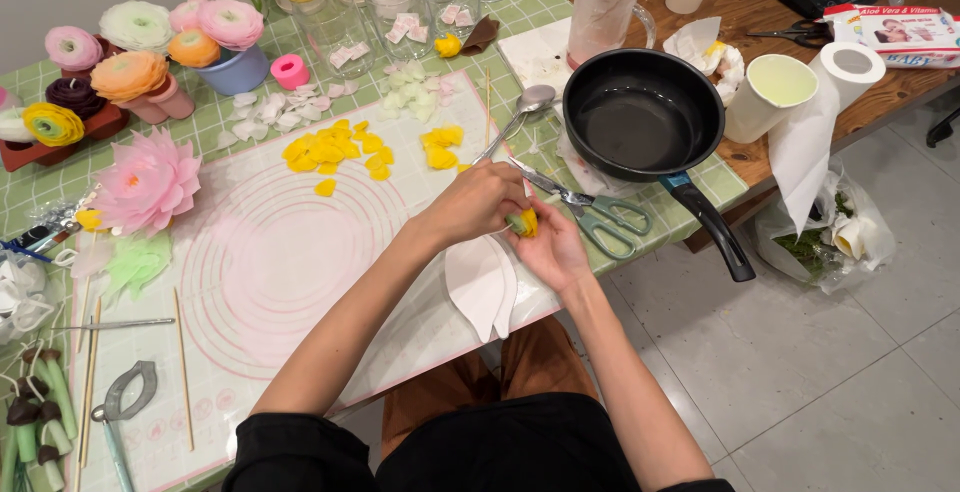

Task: The recorder is assembling decorative wax flowers on a workbench.

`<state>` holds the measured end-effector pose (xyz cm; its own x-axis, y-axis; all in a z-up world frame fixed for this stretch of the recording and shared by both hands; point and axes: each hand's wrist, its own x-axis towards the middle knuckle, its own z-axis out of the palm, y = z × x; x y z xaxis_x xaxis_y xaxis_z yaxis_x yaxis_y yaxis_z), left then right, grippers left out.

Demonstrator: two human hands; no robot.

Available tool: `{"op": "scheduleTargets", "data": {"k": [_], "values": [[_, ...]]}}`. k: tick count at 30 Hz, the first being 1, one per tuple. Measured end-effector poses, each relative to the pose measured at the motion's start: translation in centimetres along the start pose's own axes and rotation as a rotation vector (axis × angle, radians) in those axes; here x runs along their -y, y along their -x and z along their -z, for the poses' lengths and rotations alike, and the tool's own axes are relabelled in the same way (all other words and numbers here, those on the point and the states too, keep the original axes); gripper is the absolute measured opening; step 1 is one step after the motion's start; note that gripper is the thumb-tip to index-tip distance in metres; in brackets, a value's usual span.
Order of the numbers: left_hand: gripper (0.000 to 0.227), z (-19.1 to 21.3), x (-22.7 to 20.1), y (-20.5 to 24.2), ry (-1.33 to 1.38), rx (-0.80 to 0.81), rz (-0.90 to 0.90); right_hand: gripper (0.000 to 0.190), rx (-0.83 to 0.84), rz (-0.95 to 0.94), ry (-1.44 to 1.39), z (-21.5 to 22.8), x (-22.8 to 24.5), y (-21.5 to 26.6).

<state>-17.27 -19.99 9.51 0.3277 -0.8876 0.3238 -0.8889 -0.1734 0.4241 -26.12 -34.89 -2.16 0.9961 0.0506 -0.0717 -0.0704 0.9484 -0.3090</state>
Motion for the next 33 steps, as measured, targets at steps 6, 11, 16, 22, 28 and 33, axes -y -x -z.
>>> {"op": "scheduleTargets", "data": {"k": [6,11,16,22,28,33], "values": [[0.016,0.1,-0.3,0.1,-0.010,-0.034,-0.059,0.024,-0.023,0.023,0.034,2.7,-0.2,-0.8],[0.018,0.3,-0.1,0.1,0.007,-0.036,-0.045,0.034,0.046,0.013,-0.059,0.8,-0.1,-0.2],[0.022,0.8,-0.2,0.0,0.188,-0.052,0.036,0.050,0.111,0.030,0.065,-1.1,-0.2,0.2],[0.038,0.6,-0.7,-0.3,0.064,0.018,0.070,0.049,0.024,0.075,0.100,0.1,-0.5,-0.3],[0.023,0.4,-1.6,-0.9,-0.195,0.092,0.007,0.052,0.014,0.053,0.104,-0.3,-0.5,-0.2],[0.024,-0.7,-0.7,-1.1,-0.201,0.059,0.051,0.046,0.049,0.055,0.019,2.9,-0.6,-1.2]]}}
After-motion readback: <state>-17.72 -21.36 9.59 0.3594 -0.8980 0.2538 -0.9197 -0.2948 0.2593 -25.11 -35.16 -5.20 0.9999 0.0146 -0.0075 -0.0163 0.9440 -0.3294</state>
